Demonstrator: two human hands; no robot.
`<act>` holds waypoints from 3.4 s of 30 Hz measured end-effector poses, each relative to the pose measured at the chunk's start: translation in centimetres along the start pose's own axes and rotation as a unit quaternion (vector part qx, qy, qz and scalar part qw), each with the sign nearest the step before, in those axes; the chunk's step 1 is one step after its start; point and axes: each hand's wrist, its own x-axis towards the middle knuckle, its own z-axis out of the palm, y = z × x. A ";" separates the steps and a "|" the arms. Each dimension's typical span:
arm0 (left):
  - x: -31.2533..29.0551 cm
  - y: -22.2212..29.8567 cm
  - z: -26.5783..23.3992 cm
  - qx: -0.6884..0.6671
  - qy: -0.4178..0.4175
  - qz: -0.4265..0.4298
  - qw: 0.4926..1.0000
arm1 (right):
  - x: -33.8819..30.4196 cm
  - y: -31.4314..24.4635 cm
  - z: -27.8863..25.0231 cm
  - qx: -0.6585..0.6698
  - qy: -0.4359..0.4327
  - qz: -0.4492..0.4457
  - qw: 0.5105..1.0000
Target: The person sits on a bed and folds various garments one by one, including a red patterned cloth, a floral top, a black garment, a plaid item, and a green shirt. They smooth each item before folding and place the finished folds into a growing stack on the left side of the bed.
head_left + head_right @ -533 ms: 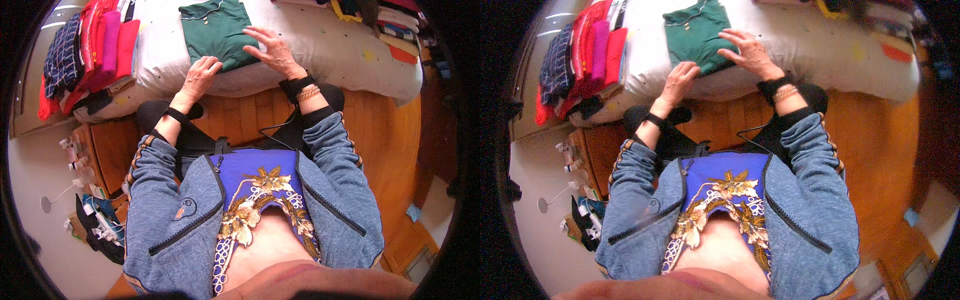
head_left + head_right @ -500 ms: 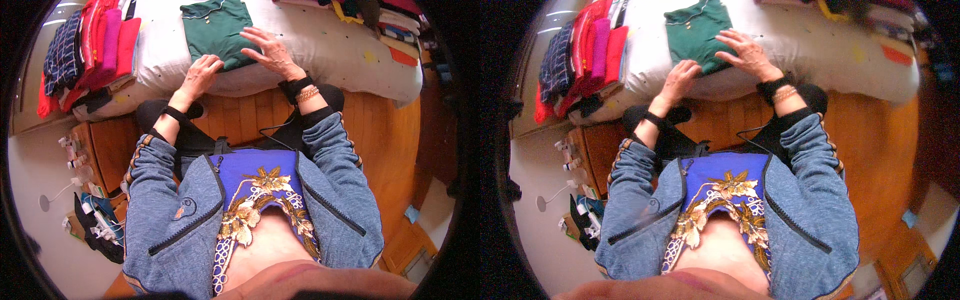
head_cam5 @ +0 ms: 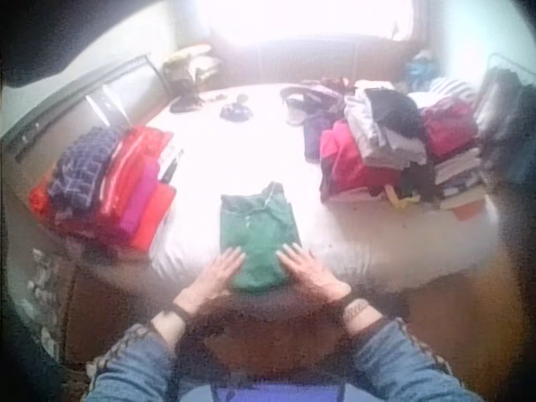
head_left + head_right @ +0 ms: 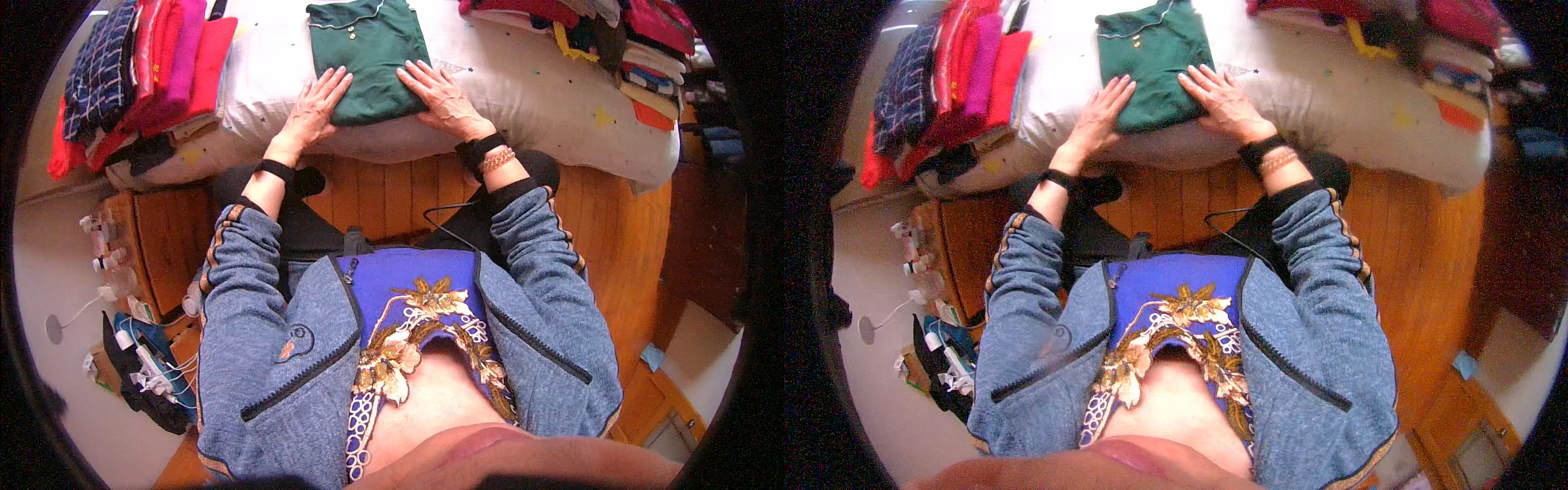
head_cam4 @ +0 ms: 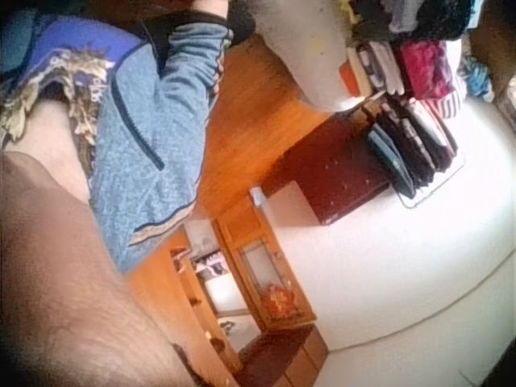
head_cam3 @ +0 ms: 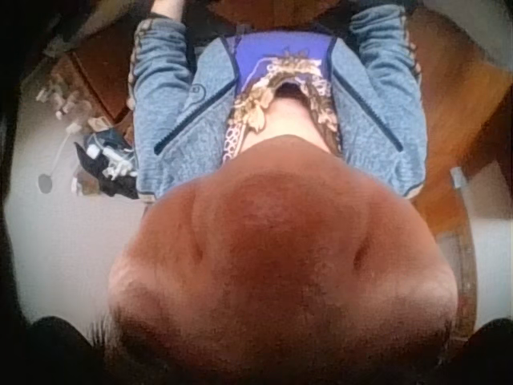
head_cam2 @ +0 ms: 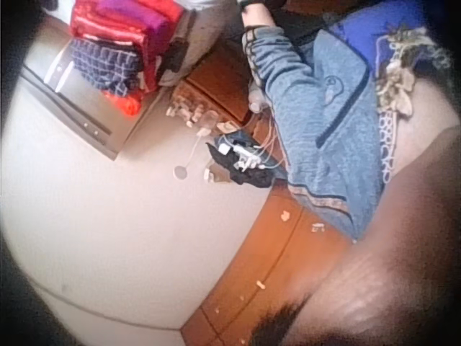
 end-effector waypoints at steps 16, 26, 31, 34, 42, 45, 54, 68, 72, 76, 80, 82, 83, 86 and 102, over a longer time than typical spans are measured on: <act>-1.6 -0.5 -0.3 -0.304 0.078 -0.110 0.943 | -2.6 -0.7 -3.1 0.236 0.049 -0.018 0.970; 3.9 -1.0 -2.6 -0.554 0.262 -0.232 0.755 | 2.6 4.2 -3.1 0.463 0.167 0.208 0.846; 8.5 -2.2 -1.7 -0.446 0.225 -0.347 0.793 | 6.2 5.4 0.9 0.248 0.138 0.422 0.861; 7.9 -2.1 0.4 -0.448 0.234 -0.299 0.809 | 5.3 5.6 2.4 0.285 0.205 0.389 0.852; 8.1 -1.5 2.7 -0.330 0.261 -0.393 0.817 | 5.2 4.6 1.3 0.247 0.222 0.394 0.857; 7.5 -0.2 1.3 -0.231 0.342 -0.412 0.812 | 4.6 3.0 0.0 0.194 0.231 0.395 0.867; 11.5 4.3 -0.1 -0.176 0.206 -0.116 0.956 | 8.2 -1.1 0.0 0.118 0.198 0.164 0.959; 9.0 -1.3 5.0 -0.032 0.218 -0.311 0.924 | 4.3 2.7 4.1 -0.023 0.162 0.299 0.940; 6.8 -2.5 4.2 -0.034 0.155 -0.348 0.924 | 2.7 3.9 4.4 -0.032 0.116 0.333 0.935; 6.6 -0.5 1.7 -0.058 0.233 -0.290 0.926 | 3.0 2.2 2.4 -0.048 0.156 0.309 0.937; 9.6 3.2 1.3 -0.168 0.232 -0.115 0.951 | 5.8 -1.6 1.3 0.151 0.152 0.129 0.968; 10.1 3.6 2.0 -0.131 0.192 -0.127 0.964 | 6.5 -2.2 1.5 0.020 0.062 0.144 0.987; 10.0 3.3 2.4 -0.058 0.150 -0.154 0.975 | 6.4 -2.2 1.7 -0.020 0.063 0.149 0.987; 9.6 2.1 3.7 -0.057 0.180 -0.181 0.965 | 5.7 -1.1 2.4 -0.023 0.097 0.156 0.983; 8.6 -0.6 1.5 -0.551 0.159 -0.376 0.727 | -2.1 6.0 -0.1 0.592 0.077 0.224 0.770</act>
